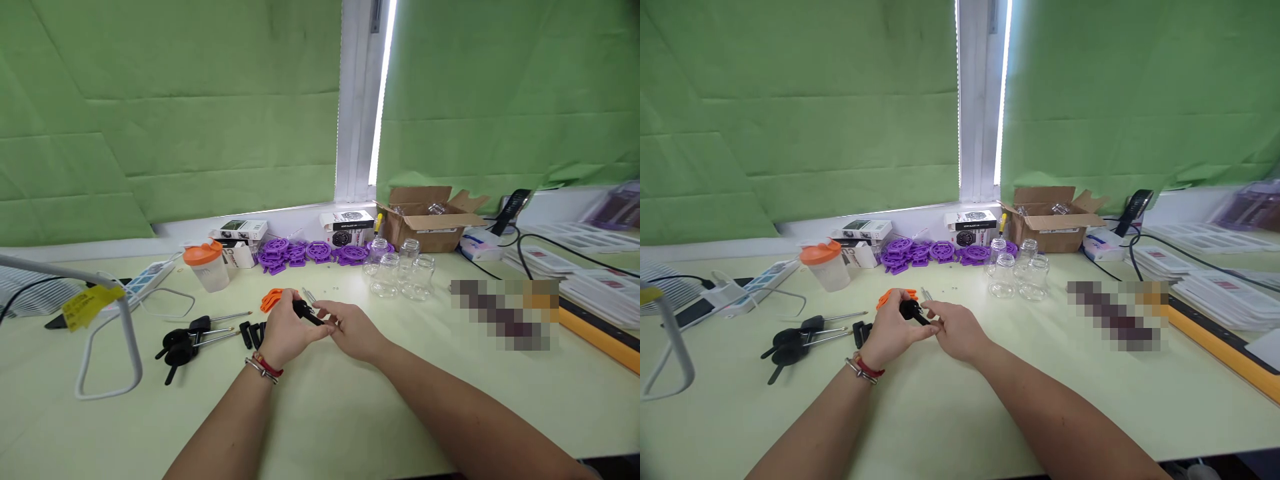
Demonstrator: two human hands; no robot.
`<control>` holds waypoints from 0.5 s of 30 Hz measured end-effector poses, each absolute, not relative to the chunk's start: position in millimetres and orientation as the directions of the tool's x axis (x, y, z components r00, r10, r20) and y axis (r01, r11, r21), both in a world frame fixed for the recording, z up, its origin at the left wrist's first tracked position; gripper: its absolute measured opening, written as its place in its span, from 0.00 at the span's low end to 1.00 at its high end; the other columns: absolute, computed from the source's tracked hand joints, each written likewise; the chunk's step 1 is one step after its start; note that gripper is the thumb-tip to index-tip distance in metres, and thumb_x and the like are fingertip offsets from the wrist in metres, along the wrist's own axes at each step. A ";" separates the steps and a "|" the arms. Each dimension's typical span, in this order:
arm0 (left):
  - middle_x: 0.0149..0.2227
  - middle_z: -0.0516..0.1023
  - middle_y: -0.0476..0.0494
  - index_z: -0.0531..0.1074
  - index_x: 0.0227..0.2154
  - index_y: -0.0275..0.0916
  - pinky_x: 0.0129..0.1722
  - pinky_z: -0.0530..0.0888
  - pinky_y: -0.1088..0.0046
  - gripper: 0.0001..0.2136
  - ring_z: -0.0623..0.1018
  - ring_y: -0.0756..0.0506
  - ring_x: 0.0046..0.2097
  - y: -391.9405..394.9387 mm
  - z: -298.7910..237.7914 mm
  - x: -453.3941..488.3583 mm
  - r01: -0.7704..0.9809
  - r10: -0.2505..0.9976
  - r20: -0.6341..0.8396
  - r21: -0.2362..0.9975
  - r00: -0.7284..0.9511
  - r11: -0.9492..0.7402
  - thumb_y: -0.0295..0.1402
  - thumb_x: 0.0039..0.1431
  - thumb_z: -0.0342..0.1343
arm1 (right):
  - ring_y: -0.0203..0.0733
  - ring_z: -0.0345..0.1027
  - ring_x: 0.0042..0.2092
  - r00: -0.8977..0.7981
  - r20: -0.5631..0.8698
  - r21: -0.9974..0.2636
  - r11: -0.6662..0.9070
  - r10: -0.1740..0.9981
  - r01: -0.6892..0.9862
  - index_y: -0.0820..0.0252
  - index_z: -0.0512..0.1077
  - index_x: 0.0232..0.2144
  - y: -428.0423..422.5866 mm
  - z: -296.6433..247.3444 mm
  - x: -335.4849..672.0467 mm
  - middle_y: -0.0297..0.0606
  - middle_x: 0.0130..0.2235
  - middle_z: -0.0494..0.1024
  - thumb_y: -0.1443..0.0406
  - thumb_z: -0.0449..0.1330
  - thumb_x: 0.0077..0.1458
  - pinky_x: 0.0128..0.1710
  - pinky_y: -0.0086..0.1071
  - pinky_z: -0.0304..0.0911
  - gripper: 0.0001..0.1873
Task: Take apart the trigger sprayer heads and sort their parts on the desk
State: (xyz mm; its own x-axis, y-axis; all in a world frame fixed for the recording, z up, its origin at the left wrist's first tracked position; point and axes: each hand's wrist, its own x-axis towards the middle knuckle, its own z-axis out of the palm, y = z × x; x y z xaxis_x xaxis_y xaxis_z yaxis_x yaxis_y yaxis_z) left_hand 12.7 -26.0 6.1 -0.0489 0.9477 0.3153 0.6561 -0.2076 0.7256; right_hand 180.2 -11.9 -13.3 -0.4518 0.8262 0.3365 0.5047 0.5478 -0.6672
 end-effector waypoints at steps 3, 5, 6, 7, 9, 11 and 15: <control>0.31 0.69 0.50 0.60 0.36 0.42 0.33 0.67 0.70 0.31 0.72 0.45 0.34 -25.0 4.3 11.8 0.677 0.945 0.324 0.705 -0.044 -0.210 0.47 0.28 0.67 | 0.38 0.68 0.32 -0.469 0.295 -0.647 0.535 0.832 0.543 0.55 0.74 0.34 -11.5 -14.4 180.2 0.34 0.32 0.77 0.74 0.51 0.45 0.32 0.29 0.61 0.17; 0.32 0.69 0.50 0.60 0.36 0.42 0.32 0.67 0.70 0.31 0.72 0.45 0.34 -24.5 3.6 11.4 0.681 0.945 0.326 0.701 -0.040 -0.213 0.47 0.28 0.67 | 0.38 0.68 0.31 -0.434 0.269 -0.699 0.485 0.860 0.526 0.56 0.74 0.31 -10.2 -16.1 179.9 0.34 0.31 0.77 0.73 0.52 0.46 0.31 0.30 0.61 0.14; 0.32 0.69 0.50 0.60 0.36 0.42 0.32 0.67 0.70 0.30 0.72 0.45 0.34 -24.3 3.3 11.3 0.682 0.944 0.328 0.699 -0.036 -0.217 0.47 0.28 0.67 | 0.37 0.68 0.31 -0.416 0.253 -0.746 0.450 0.873 0.490 0.56 0.74 0.31 -9.3 -17.3 179.6 0.34 0.31 0.77 0.72 0.52 0.47 0.31 0.29 0.61 0.13; 0.32 0.69 0.50 0.60 0.35 0.42 0.32 0.67 0.70 0.30 0.72 0.45 0.34 -24.1 3.1 11.2 0.685 0.943 0.332 0.693 -0.029 -0.223 0.46 0.29 0.67 | 0.36 0.68 0.30 -0.409 0.225 -0.803 0.406 0.884 0.437 0.56 0.74 0.31 -8.3 -18.7 179.1 0.34 0.31 0.77 0.71 0.52 0.48 0.31 0.29 0.62 0.12; 0.32 0.69 0.50 0.60 0.35 0.42 0.32 0.67 0.70 0.30 0.72 0.45 0.34 -23.7 2.7 11.4 0.703 0.939 0.344 0.673 -0.022 -0.231 0.45 0.28 0.67 | 0.35 0.67 0.29 -0.415 0.125 -0.915 0.267 0.901 0.303 0.58 0.74 0.32 -6.2 -21.1 177.8 0.34 0.29 0.76 0.70 0.53 0.48 0.29 0.28 0.62 0.11; 0.32 0.69 0.49 0.59 0.35 0.42 0.32 0.67 0.70 0.30 0.72 0.45 0.34 -23.5 2.6 11.8 0.730 0.935 0.354 0.645 -0.022 -0.227 0.44 0.28 0.66 | 0.34 0.67 0.27 -0.429 0.006 -0.985 0.079 0.903 0.154 0.60 0.73 0.33 -5.0 -22.0 176.6 0.34 0.26 0.74 0.68 0.55 0.49 0.26 0.27 0.62 0.09; 0.32 0.69 0.49 0.59 0.36 0.42 0.32 0.67 0.69 0.27 0.71 0.45 0.34 -25.2 4.8 13.7 0.771 0.935 0.355 0.597 -0.004 -0.223 0.42 0.32 0.64 | 0.36 0.69 0.25 -0.493 -0.144 -0.980 -0.194 0.858 -0.052 0.63 0.71 0.32 -8.4 -15.6 177.7 0.33 0.21 0.70 0.59 0.56 0.53 0.22 0.27 0.61 0.12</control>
State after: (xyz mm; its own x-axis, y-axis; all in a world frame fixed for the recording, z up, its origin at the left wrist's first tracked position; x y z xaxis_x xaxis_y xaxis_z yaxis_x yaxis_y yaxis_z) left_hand 13.7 -25.2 4.8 -0.0036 0.9350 0.3546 0.7708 -0.2233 0.5966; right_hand 177.7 -8.4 -15.6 -0.4931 0.8579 -0.1443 -0.0517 -0.1945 -0.9795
